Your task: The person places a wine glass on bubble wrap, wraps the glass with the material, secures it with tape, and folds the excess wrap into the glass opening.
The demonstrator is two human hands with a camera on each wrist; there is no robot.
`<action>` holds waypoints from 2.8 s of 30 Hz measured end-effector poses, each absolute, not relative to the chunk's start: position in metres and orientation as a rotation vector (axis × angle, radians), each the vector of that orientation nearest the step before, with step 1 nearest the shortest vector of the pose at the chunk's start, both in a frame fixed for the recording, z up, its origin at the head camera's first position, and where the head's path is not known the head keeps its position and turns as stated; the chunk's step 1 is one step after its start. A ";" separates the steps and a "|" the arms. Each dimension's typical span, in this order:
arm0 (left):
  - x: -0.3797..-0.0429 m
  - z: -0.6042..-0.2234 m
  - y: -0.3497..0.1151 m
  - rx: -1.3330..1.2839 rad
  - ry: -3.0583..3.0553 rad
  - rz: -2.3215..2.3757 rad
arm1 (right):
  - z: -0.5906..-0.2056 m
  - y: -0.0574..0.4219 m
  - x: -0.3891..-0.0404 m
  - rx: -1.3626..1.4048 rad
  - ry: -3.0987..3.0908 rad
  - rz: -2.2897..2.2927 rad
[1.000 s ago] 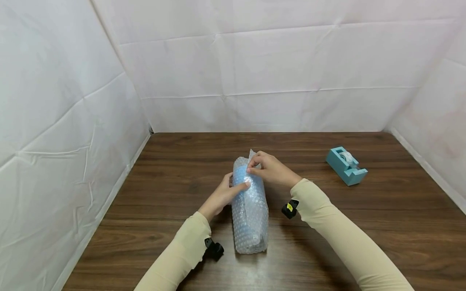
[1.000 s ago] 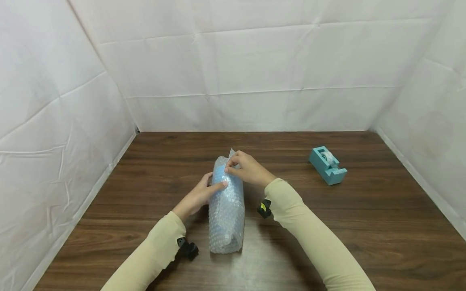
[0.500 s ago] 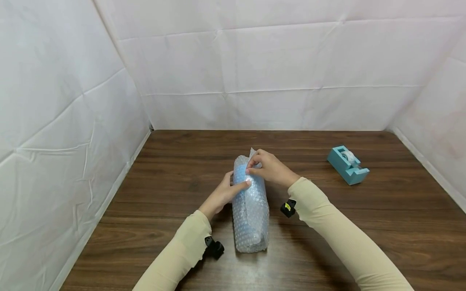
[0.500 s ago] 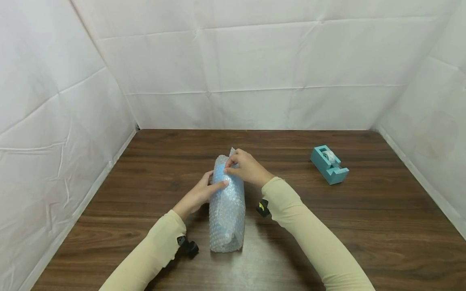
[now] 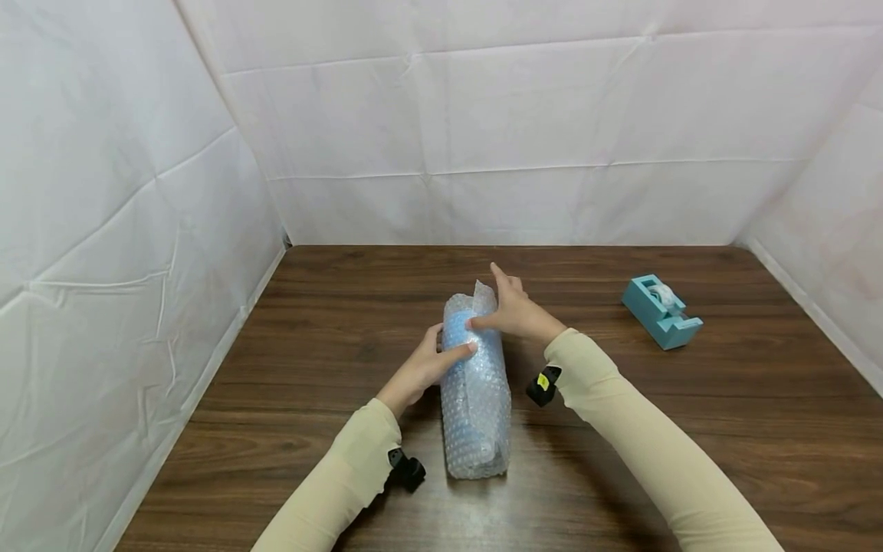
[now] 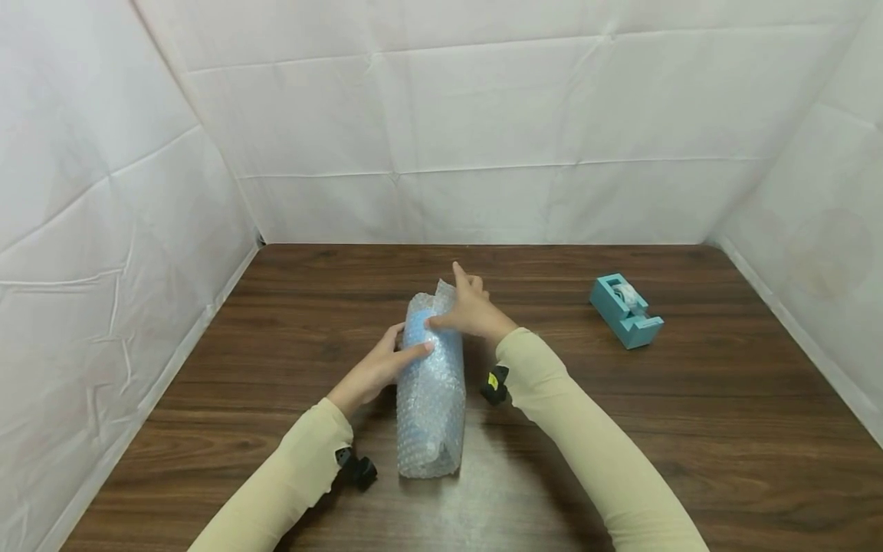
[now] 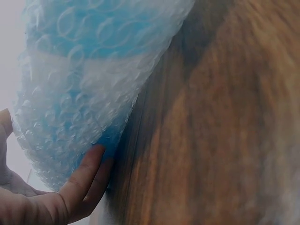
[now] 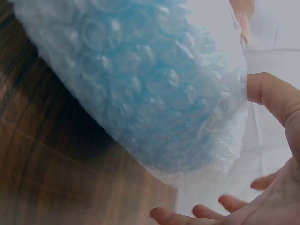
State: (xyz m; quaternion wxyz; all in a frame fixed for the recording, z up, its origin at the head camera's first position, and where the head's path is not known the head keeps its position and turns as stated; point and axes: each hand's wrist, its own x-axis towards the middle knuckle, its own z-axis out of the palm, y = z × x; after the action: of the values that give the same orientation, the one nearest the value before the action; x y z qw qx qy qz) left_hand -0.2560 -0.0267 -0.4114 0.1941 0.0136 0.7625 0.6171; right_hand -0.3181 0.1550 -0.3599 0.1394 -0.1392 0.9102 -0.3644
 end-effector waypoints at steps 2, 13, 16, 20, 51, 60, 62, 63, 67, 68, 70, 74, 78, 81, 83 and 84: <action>-0.256 -0.411 -0.026 0.036 2.139 1.728 | -0.361 0.155 -0.320 -0.324 2.584 -1.070; -0.256 -0.411 -0.026 0.023 2.152 1.716 | -0.375 0.156 -0.323 -0.129 2.423 -1.199; -0.256 -0.413 -0.025 0.028 2.159 1.712 | -0.376 0.156 -0.321 -0.105 2.402 -1.220; -0.257 -0.415 -0.025 0.037 2.160 1.709 | -0.379 0.158 -0.320 -0.094 2.397 -1.212; -0.265 -0.400 -0.030 0.027 2.257 1.678 | -0.383 0.162 -0.317 -0.098 2.137 -1.511; -0.269 -0.381 -0.031 0.115 2.361 1.697 | -0.360 0.163 -0.319 -0.142 2.030 -1.637; -0.269 -0.377 -0.031 0.147 2.384 1.713 | -0.355 0.164 -0.319 -0.147 1.994 -1.667; -0.268 -0.375 -0.031 0.163 2.395 1.721 | -0.352 0.164 -0.318 -0.154 1.982 -1.682; -0.267 -0.369 -0.031 0.244 2.448 1.756 | -0.341 0.168 -0.313 -0.248 2.006 -1.713; -0.266 -0.368 -0.030 0.268 2.464 1.766 | -0.338 0.169 -0.311 -0.270 2.025 -1.719; -0.265 -0.366 -0.030 0.307 2.496 1.781 | -0.333 0.170 -0.308 -0.320 2.082 -1.720; -0.263 -0.362 -0.029 0.415 2.569 1.820 | -0.325 0.170 -0.302 -0.421 2.147 -1.758; -0.261 -0.359 -0.030 0.585 2.600 1.891 | -0.321 0.172 -0.295 -0.575 2.222 -1.770; -0.262 -0.359 -0.032 0.698 2.586 1.928 | -0.318 0.171 -0.289 -0.691 2.287 -1.778; -0.262 -0.360 -0.034 0.760 2.538 1.956 | -0.317 0.168 -0.285 -0.754 2.310 -1.793; -0.262 -0.360 -0.035 0.782 2.523 1.961 | -0.317 0.167 -0.283 -0.779 2.322 -1.795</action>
State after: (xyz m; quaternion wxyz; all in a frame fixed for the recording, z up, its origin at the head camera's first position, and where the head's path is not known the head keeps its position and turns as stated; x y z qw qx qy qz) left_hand -0.2624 -0.0351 -0.3599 -0.0740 0.2371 0.7648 0.5944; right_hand -0.2832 0.1670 -0.3172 0.0523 -0.2560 0.7637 -0.5903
